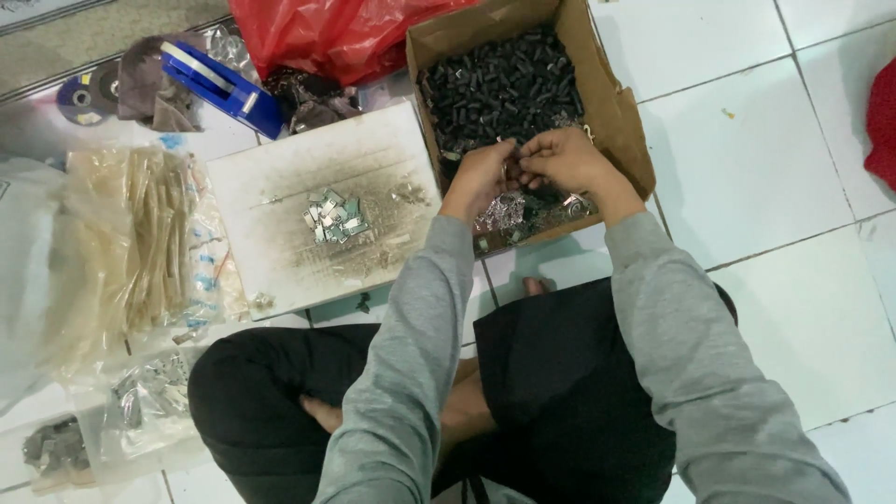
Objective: Organizing and sorting small metal components from a board into a cardboard box.
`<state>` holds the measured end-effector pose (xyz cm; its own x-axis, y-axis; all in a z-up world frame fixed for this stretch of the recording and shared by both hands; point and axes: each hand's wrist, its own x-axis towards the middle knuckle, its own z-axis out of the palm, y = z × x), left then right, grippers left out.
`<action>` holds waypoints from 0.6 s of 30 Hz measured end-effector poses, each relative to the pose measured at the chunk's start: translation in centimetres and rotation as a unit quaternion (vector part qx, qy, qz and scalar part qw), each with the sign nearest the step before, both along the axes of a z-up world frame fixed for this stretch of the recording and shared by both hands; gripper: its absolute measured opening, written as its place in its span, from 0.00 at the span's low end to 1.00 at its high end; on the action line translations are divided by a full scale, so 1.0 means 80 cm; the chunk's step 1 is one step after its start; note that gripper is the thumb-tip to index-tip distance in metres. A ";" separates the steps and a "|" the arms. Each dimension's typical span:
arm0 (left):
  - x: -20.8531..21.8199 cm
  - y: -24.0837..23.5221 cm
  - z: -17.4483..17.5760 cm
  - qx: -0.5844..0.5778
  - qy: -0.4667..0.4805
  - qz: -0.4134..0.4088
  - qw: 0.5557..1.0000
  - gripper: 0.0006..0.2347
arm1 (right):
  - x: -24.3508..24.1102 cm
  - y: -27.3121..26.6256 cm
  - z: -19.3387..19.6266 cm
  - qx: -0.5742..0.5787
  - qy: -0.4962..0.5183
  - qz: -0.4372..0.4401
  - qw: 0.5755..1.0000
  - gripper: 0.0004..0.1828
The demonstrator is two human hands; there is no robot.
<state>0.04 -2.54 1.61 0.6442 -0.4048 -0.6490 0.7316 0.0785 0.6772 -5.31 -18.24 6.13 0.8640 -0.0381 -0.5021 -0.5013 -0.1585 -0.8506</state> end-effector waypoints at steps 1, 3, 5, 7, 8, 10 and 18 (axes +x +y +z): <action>0.001 0.002 -0.003 0.001 0.001 0.000 1.000 0.21 | 0.000 -0.007 0.003 0.001 0.001 0.000 1.000 0.13; 0.003 0.006 -0.010 0.026 -0.031 0.014 0.999 0.14 | 0.000 -0.021 0.010 -0.123 -0.030 -0.015 0.992 0.13; 0.007 0.004 -0.036 0.043 -0.038 0.014 0.998 0.11 | -0.005 -0.035 -0.005 -0.267 -0.021 0.044 0.962 0.14; 0.013 -0.001 -0.060 0.059 -0.046 0.013 0.997 0.10 | -0.008 -0.038 -0.013 -0.404 -0.011 0.101 0.909 0.15; 0.017 -0.006 -0.072 0.107 -0.080 -0.015 0.991 0.10 | -0.008 -0.032 -0.015 -0.421 0.001 0.133 0.897 0.15; 0.014 -0.009 -0.092 0.155 -0.111 -0.044 0.981 0.10 | -0.008 -0.022 -0.021 -0.435 0.017 0.165 0.885 0.15; 0.011 -0.012 -0.084 0.160 -0.138 0.036 0.977 0.10 | 0.005 -0.011 -0.047 -0.532 0.021 0.259 0.806 0.17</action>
<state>0.89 -3.53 -5.14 0.8314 -0.1568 -0.5331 0.5187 -0.1249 0.8458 -4.90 -19.12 2.38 0.8857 -0.1067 -0.4519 -0.1587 -0.9842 -0.0787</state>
